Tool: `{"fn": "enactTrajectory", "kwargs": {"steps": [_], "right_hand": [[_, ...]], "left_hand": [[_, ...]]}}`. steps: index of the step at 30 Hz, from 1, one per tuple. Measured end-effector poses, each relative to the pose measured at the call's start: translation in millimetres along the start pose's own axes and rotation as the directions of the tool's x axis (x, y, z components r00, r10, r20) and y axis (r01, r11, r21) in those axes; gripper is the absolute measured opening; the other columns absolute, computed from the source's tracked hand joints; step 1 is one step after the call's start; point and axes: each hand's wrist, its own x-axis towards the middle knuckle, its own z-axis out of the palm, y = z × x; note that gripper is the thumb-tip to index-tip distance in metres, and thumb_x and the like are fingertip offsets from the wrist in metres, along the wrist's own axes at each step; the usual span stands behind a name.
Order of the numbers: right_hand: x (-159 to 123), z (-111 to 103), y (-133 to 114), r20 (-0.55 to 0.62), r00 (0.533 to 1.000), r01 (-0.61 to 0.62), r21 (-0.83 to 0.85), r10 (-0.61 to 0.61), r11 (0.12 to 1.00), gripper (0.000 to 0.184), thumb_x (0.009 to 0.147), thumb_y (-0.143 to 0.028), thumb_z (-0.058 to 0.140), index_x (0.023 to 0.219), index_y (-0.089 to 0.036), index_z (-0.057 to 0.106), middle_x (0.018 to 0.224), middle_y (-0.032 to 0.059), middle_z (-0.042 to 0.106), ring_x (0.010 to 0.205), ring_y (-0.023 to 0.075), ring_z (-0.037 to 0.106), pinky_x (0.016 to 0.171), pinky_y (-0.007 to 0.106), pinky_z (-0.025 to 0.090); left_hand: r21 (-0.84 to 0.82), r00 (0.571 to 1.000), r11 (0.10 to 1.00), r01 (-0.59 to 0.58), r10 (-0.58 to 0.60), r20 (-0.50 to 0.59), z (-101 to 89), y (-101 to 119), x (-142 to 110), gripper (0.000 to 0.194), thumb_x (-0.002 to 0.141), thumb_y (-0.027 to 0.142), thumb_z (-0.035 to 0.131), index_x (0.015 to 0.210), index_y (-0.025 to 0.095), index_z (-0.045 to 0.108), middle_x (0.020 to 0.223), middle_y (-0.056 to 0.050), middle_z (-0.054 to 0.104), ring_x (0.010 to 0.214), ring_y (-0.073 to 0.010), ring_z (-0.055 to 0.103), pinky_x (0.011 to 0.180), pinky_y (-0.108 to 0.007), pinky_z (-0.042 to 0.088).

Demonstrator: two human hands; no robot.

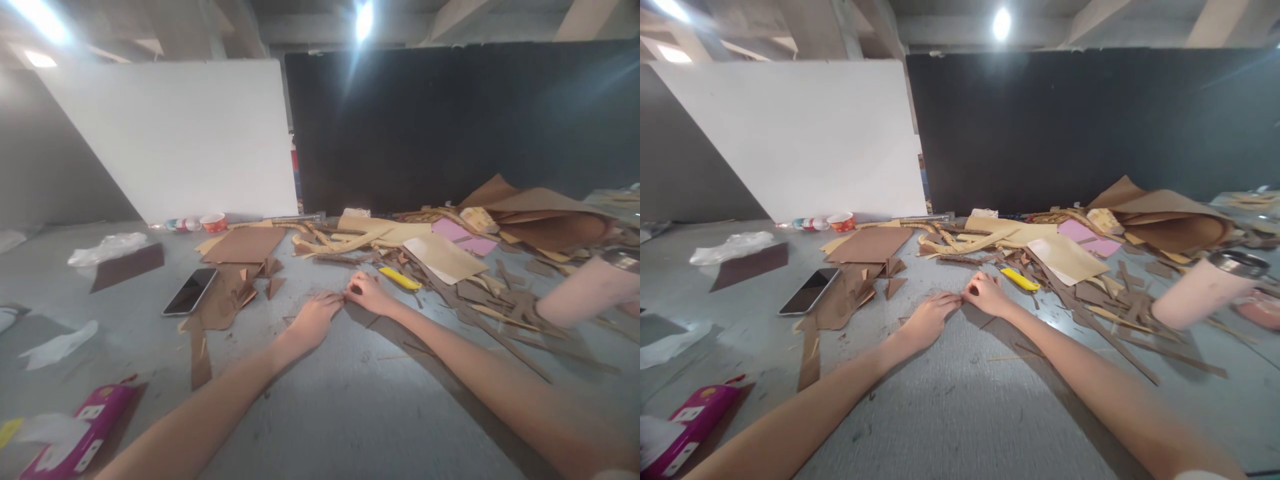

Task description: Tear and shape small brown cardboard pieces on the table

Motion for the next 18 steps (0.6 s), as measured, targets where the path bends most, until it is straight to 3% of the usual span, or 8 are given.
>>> {"fn": "enactTrajectory", "kwargs": {"steps": [5,11,15,18], "right_hand": [[-3,-2,-2,-0.063,0.997,0.057,0.043,-0.054,0.997,0.015,0.096,-0.035,0.075,0.088,-0.023,0.075,0.102,0.0038,0.071,0.100,0.0236,0.065,0.097,0.043,0.037],[-11,-7,0,-0.143,0.958,0.255,0.019,-0.250,0.967,0.012,0.099,-0.026,0.073,0.089,-0.025,0.079,0.093,0.0025,0.072,0.088,0.0190,0.066,0.089,0.037,0.037],[-18,-18,-8,-0.066,0.893,0.437,-0.122,-0.446,0.891,0.027,0.106,-0.021,0.059,0.085,-0.023,0.077,0.080,0.0016,0.066,0.081,0.0180,0.061,0.087,0.038,0.031],[-20,-28,-16,0.033,0.871,0.488,-0.168,-0.490,0.857,0.034,0.107,-0.022,0.053,0.079,-0.020,0.071,0.079,0.0032,0.063,0.081,0.0189,0.058,0.086,0.038,0.031]], "left_hand": [[0.041,1.000,0.999,0.015,-0.016,0.024,-1.9,3,0,0.055,0.087,-0.006,0.044,0.132,0.015,0.069,0.135,-0.012,0.071,0.128,-0.0256,0.064,0.111,-0.044,0.054],[0.057,0.999,0.997,0.044,-0.046,0.024,1.1,3,-1,0.051,0.090,-0.004,0.046,0.130,0.015,0.070,0.136,-0.013,0.070,0.128,-0.0263,0.063,0.110,-0.045,0.055],[0.057,0.996,0.995,0.077,-0.079,0.030,0.5,7,0,0.046,0.092,-0.002,0.047,0.127,0.016,0.070,0.132,-0.012,0.070,0.125,-0.0264,0.064,0.108,-0.045,0.055],[0.053,0.994,0.994,0.100,-0.102,0.031,-2.3,10,1,0.043,0.094,-0.001,0.046,0.125,0.017,0.071,0.131,-0.013,0.069,0.124,-0.0270,0.063,0.106,-0.045,0.056]]}}
